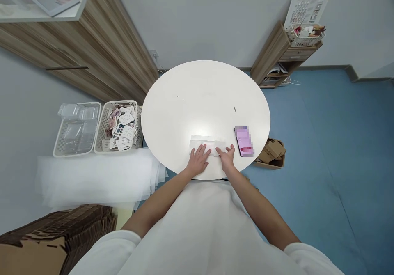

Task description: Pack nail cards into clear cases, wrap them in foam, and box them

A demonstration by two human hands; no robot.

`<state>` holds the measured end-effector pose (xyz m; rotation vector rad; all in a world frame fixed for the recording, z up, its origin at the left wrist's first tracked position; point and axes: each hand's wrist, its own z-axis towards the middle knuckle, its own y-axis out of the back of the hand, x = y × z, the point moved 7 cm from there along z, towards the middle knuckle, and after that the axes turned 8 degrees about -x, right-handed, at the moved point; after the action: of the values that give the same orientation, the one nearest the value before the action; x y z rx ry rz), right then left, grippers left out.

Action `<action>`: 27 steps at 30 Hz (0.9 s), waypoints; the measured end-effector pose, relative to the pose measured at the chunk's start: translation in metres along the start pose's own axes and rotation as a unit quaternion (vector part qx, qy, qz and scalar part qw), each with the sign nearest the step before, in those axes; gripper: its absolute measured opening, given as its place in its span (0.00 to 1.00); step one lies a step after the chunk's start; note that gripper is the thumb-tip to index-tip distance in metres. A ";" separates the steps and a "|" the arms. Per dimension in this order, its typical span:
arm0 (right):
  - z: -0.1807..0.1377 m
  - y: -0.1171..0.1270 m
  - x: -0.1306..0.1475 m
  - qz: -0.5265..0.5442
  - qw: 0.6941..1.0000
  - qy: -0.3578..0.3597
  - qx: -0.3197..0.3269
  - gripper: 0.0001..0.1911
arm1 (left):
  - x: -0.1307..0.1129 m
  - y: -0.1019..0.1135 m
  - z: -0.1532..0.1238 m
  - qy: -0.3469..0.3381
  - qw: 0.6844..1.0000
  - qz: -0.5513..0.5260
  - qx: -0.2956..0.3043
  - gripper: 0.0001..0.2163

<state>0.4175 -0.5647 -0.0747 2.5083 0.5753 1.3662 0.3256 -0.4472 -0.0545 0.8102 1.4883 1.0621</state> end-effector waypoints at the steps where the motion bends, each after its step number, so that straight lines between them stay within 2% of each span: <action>1: 0.005 -0.001 0.004 -0.017 1.000 0.011 0.012 0.43 | 0.000 0.000 0.000 0.002 1.000 -0.001 0.003 0.28; 6: 0.019 -0.017 0.029 -0.019 0.991 0.062 0.115 0.20 | 0.000 -0.001 0.002 0.005 1.000 -0.009 0.011 0.27; 9: 0.014 -0.037 0.039 -0.029 0.977 0.067 0.200 0.14 | 0.001 0.000 0.002 -0.003 1.000 -0.027 0.007 0.26; 11: 0.010 -0.047 0.040 -0.039 0.971 0.060 0.229 0.12 | 0.004 0.005 0.000 0.006 0.999 -0.043 -0.010 0.27; 15: 0.009 -0.051 0.038 -0.052 0.975 0.052 0.212 0.12 | 0.000 0.017 -0.003 0.004 0.998 -0.052 -0.045 0.29; 18: 0.010 -0.053 0.039 -0.080 0.970 0.064 0.220 0.14 | -0.011 0.015 -0.002 -0.040 0.998 -0.048 -0.018 0.27; 21: 0.009 -0.050 0.042 -0.116 0.963 0.084 0.229 0.15 | -0.013 0.010 0.000 -0.041 0.998 -0.052 0.003 0.24; 23: 0.005 -0.044 0.048 -0.182 0.949 0.152 0.209 0.17 | -0.012 0.008 0.000 -0.039 0.998 -0.057 0.008 0.23; 25: -0.003 -0.036 0.051 -0.277 0.913 0.247 0.168 0.21 | -0.010 0.008 0.000 -0.037 0.998 -0.056 0.015 0.24; 27: -0.013 -0.032 0.046 -0.352 0.874 0.303 0.142 0.23 | -0.009 0.008 -0.003 -0.034 0.998 -0.051 0.024 0.24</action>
<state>0.4221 -0.5155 -0.0449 1.6521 1.7126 1.7882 0.3242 -0.4527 -0.0438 0.7878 1.4866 0.9168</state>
